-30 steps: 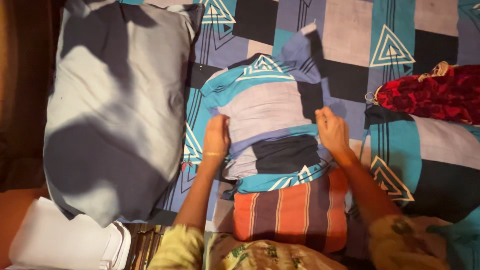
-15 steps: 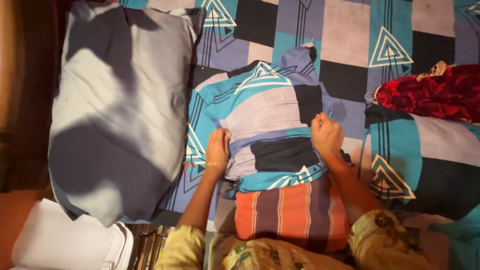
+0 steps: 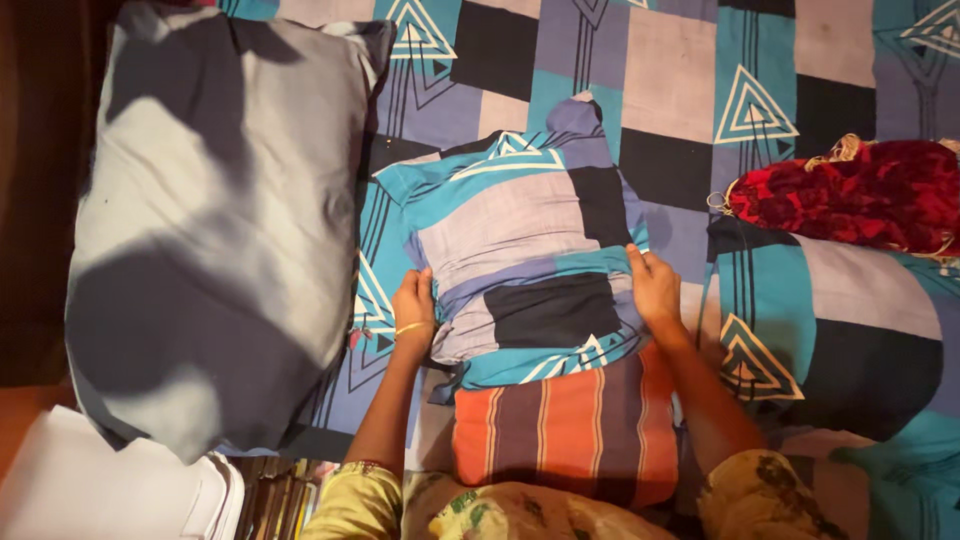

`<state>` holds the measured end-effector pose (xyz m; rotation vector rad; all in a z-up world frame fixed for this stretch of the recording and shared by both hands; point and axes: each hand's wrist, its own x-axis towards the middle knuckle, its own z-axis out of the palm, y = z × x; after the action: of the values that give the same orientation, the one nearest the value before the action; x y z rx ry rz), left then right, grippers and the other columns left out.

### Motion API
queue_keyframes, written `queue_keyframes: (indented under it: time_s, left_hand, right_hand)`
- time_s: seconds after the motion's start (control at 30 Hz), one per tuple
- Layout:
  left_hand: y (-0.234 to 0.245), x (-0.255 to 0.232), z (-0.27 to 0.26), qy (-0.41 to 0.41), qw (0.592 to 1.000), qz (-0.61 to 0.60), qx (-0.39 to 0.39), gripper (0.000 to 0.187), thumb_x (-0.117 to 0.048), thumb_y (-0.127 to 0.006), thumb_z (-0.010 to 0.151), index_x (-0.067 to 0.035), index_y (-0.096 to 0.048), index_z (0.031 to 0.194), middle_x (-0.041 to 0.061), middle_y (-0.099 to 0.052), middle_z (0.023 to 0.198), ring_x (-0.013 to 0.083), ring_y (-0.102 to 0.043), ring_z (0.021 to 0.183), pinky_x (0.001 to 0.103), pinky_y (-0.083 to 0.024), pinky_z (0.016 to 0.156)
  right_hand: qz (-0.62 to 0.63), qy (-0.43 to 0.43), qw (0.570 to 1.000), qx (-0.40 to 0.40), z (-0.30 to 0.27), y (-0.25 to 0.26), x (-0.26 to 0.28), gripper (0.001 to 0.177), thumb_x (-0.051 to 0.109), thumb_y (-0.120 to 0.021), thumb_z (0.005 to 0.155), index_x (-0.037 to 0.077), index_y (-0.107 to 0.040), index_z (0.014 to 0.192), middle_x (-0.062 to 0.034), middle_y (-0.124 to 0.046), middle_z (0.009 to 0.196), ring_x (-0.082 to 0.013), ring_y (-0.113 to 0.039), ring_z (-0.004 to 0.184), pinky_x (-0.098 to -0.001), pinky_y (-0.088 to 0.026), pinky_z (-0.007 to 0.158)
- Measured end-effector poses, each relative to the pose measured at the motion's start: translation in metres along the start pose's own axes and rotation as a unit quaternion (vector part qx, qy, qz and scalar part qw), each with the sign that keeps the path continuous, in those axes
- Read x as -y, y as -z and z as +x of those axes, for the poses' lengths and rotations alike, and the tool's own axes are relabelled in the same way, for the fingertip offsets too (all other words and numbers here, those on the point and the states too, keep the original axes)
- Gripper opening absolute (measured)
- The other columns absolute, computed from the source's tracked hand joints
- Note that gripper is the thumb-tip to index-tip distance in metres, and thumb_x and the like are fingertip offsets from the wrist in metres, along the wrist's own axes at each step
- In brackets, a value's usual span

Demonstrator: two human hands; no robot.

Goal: The person puts a pillowcase onto a pillow by hand, smoothing the fabric and tucking the ends to secure it on the bed.

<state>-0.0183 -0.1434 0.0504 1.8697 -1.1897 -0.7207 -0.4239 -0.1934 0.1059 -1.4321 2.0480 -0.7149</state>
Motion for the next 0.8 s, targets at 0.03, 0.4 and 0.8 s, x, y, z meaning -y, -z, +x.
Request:
queue_keyframes:
  time_s: [0.03,0.4,0.8]
  left_hand:
    - [0.004,0.000,-0.008,0.002,1.000,0.002,-0.001,0.040,-0.034,-0.056,0.108,0.000,-0.056,0.088,0.026,-0.058,0.074,0.0444,-0.049,0.066,0.048,-0.044,0.063]
    - [0.036,-0.003,-0.092,0.046,0.998,-0.011,0.051,0.023,-0.022,-0.055,0.103,0.001,-0.060,0.099,0.025,-0.062,0.083,0.0412,-0.055,0.073,0.047,-0.048,0.071]
    - [0.045,-0.182,-0.110,-0.454,0.874,0.157,0.074,0.069,-0.046,-0.075,0.076,-0.002,-0.060,0.127,0.015,-0.057,0.133,0.0401,-0.052,0.126,0.054,-0.037,0.102]
  right_hand:
    - [0.014,0.039,0.999,0.001,-0.005,0.002,0.000,0.051,0.044,-0.056,0.105,-0.002,-0.065,0.086,-0.0275,-0.063,0.079,-0.0431,-0.061,0.076,-0.0452,-0.047,0.071]
    - [-0.075,0.035,0.995,0.046,-0.041,0.029,-0.003,0.043,0.040,-0.055,0.110,-0.001,-0.067,0.104,-0.0327,-0.066,0.091,-0.0503,-0.063,0.091,-0.0530,-0.047,0.081]
    - [-0.061,0.375,0.922,0.068,-0.155,0.065,0.112,0.084,0.042,-0.085,0.070,0.009,-0.056,0.141,-0.0168,-0.050,0.146,-0.0383,-0.041,0.138,-0.0602,-0.022,0.118]
